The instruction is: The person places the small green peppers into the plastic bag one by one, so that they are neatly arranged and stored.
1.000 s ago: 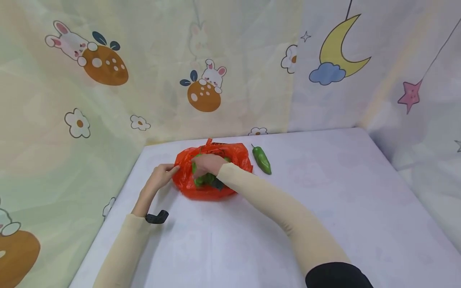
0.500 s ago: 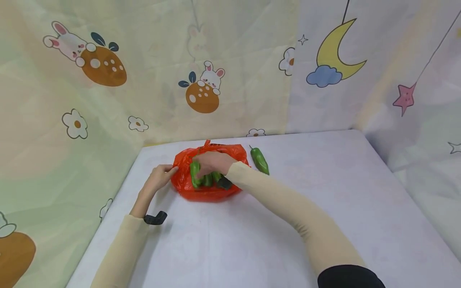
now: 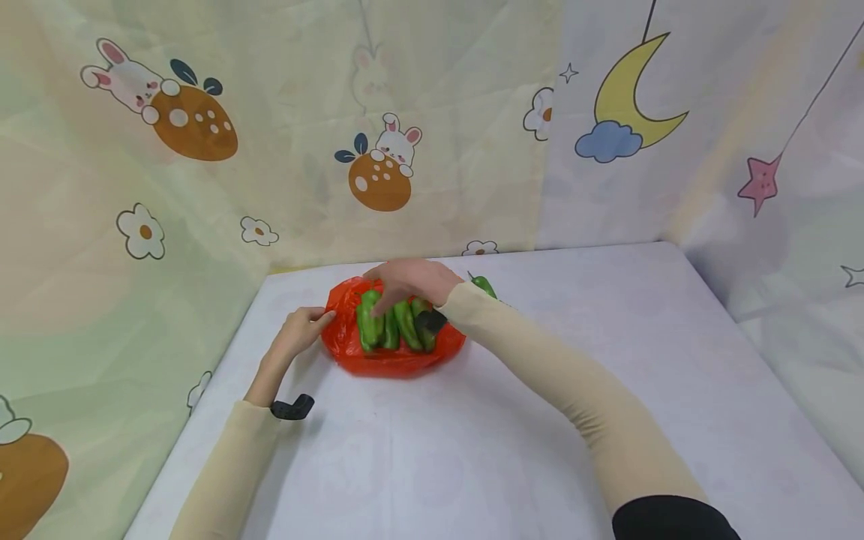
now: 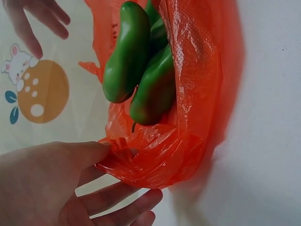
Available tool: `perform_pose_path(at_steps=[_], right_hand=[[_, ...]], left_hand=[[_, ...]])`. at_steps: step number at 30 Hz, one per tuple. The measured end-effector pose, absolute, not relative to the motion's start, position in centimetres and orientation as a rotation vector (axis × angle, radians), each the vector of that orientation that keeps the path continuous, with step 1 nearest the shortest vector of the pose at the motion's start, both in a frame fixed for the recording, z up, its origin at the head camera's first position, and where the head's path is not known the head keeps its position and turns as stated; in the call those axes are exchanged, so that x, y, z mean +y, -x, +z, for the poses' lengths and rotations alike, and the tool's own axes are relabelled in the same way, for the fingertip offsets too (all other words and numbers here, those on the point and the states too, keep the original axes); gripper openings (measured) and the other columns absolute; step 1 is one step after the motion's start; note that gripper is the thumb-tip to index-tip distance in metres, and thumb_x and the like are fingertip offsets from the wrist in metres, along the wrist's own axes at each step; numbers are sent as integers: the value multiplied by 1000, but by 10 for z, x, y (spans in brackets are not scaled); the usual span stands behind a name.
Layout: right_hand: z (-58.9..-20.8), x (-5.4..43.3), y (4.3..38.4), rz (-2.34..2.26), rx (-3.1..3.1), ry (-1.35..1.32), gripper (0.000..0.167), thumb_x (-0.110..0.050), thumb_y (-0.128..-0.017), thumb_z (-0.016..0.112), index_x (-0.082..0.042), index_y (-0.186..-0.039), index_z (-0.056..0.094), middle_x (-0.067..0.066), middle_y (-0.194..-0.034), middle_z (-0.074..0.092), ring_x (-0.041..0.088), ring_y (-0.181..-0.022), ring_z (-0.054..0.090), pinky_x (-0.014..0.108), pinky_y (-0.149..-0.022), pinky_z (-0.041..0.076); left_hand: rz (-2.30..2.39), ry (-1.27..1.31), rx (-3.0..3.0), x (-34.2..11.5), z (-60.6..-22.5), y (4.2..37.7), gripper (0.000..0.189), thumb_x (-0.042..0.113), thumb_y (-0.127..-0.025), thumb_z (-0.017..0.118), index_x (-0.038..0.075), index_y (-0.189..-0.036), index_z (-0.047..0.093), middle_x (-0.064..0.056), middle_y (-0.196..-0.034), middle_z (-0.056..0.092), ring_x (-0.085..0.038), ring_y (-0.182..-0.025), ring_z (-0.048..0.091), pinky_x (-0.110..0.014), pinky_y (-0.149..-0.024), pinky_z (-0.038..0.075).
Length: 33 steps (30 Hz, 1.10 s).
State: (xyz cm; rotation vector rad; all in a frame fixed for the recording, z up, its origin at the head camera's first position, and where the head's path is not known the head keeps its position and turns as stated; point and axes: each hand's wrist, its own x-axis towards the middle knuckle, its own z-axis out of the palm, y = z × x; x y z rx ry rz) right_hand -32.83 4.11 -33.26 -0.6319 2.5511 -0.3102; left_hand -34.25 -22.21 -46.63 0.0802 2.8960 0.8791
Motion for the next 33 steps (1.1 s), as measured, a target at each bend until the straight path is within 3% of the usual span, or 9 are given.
perform_pose_path(at_steps=[6, 10, 17, 25, 33], right_hand=[[-326, 58, 329, -398, 2558, 672, 71, -42, -93, 70, -33, -155, 37, -4, -162, 35, 23, -148, 33, 50, -119, 33], [-324, 69, 329, -443, 2561, 618, 72, -43, -91, 72, -35, -154, 39, -4, -160, 39, 23, -146, 37, 50, -118, 35], [-322, 94, 339, -405, 2583, 573, 85, -45, -88, 74, -31, -159, 28, 1, -164, 33, 28, -150, 30, 54, -120, 32], [-318, 135, 352, -397, 2603, 413, 87, -42, -90, 71, -31, -161, 22, 6, -167, 26, 32, -151, 26, 61, -119, 28], [-340, 168, 370, -360, 2617, 263, 78, -40, -95, 64, -23, -161, 25, 13, -162, 35, 37, -149, 30, 65, -118, 26]], left_hand=[[872, -53, 2891, -222, -467, 340, 45, 36, -104, 53, 3, -132, 65, -17, -115, 71, -27, -95, 58, -38, -85, 55], [881, -31, 2884, -224, -467, 337, 47, 37, -104, 52, 2, -135, 63, -19, -123, 69, -29, -100, 60, -44, -94, 56], [902, -63, 2890, -226, -469, 339, 43, 36, -103, 53, 4, -129, 67, -12, -99, 71, -24, -88, 57, -30, -73, 48], [925, -47, 2870, -225, -466, 345, 44, 38, -103, 53, 6, -131, 66, -12, -97, 70, -25, -88, 58, -30, -71, 47], [927, -62, 2872, -230, -469, 343, 42, 37, -103, 53, 4, -126, 68, -11, -90, 69, -23, -81, 59, -28, -68, 46]])
